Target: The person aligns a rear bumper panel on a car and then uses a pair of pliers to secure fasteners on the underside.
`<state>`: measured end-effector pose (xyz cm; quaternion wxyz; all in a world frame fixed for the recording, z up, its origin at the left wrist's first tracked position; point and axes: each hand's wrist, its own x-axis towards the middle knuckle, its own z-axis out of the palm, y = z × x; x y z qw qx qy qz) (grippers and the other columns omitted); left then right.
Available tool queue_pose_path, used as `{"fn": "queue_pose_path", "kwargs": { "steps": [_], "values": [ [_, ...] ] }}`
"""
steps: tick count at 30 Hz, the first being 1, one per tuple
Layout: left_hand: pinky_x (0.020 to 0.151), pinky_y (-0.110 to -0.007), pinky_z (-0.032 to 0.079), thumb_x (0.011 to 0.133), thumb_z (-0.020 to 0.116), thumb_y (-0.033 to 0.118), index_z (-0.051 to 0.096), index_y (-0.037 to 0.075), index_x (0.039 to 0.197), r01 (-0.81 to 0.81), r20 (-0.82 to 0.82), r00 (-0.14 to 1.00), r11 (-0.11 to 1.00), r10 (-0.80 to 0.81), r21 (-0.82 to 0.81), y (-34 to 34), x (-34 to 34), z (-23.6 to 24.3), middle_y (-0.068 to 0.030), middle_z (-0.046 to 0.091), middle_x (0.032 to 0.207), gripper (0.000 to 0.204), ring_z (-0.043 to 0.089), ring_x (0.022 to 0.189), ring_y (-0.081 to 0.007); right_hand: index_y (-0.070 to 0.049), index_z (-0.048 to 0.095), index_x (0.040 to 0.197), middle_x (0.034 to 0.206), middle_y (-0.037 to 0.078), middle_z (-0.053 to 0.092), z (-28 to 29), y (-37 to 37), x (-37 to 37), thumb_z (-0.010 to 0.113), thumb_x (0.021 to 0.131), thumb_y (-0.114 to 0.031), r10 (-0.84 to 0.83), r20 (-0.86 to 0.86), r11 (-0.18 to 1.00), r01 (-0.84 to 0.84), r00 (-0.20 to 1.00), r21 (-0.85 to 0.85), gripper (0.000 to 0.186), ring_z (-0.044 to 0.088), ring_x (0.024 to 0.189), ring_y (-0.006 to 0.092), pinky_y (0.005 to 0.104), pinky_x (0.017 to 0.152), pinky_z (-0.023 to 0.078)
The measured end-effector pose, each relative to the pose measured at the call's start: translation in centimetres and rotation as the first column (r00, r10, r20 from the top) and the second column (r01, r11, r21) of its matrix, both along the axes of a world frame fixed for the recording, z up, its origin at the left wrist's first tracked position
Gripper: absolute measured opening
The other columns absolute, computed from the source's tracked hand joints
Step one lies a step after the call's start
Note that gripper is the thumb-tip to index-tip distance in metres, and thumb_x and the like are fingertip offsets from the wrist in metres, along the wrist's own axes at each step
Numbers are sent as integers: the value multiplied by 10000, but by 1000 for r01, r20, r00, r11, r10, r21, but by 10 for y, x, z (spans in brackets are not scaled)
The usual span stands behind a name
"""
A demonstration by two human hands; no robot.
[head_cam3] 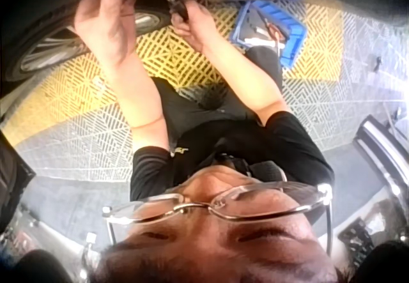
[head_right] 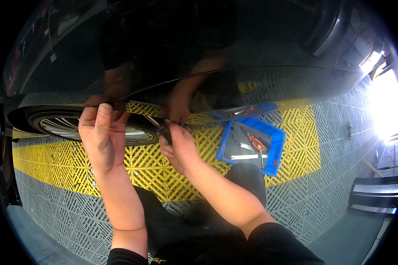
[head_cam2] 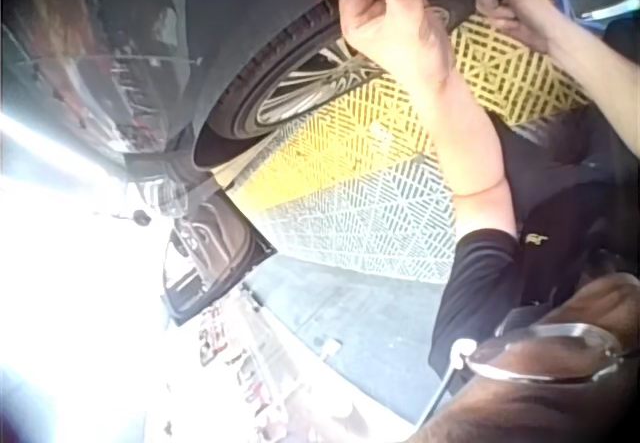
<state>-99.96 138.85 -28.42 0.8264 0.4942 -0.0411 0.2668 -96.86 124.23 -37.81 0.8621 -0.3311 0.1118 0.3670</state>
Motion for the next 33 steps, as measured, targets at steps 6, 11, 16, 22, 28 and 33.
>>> {"fn": "queue_pose_path", "kwargs": {
  "steps": [6,11,16,22,28,33],
  "values": [
    [926,-361,535,966,711,160,637,-4,1165,38,50,998,999,-37,-6,1,2,-4,-113,686,1133,268,644,972,-179,-33,542,980,693,12,509,7,8,-2,491,1062,-389,-9,40,999,7,999,37,369,350,490,72,213,449,267],
    [1005,-380,483,960,722,164,632,-7,1208,34,75,997,999,-31,-38,2,4,-15,-122,681,1191,315,639,1022,-191,-57,529,1001,774,33,531,10,14,-5,482,1067,-317,-43,-15,977,45,999,207,273,381,569,90,235,503,301],
    [1086,-445,456,981,687,149,626,-2,1198,5,141,990,1000,-7,11,-3,8,-12,-129,682,1194,272,645,1104,-217,-79,524,1135,945,31,564,11,1,-1,520,991,-218,68,-61,869,-29,996,494,200,449,722,120,271,639,382],
    [1046,-399,474,1008,652,172,598,27,1171,-3,125,992,1000,0,18,-3,8,-14,-104,664,1188,225,630,1070,-199,-58,614,1126,1027,65,682,-7,3,4,615,1023,-176,1,-44,837,23,999,547,157,662,917,150,290,791,563],
    [946,-318,485,964,718,177,568,33,1169,-59,-9,998,997,58,-51,-5,4,-23,-54,613,1082,291,565,955,-130,-47,609,1188,1050,40,697,-16,1,0,589,1038,-173,32,-28,794,-9,999,608,197,691,1020,145,272,872,603],
    [962,-287,468,997,678,219,570,3,1185,-82,15,997,996,81,27,-6,2,-17,-53,613,1089,307,551,949,-123,-58,584,1164,1088,60,676,-15,5,-4,586,1039,-168,27,-79,769,30,997,639,167,684,1040,151,263,903,608]
  ]
}}
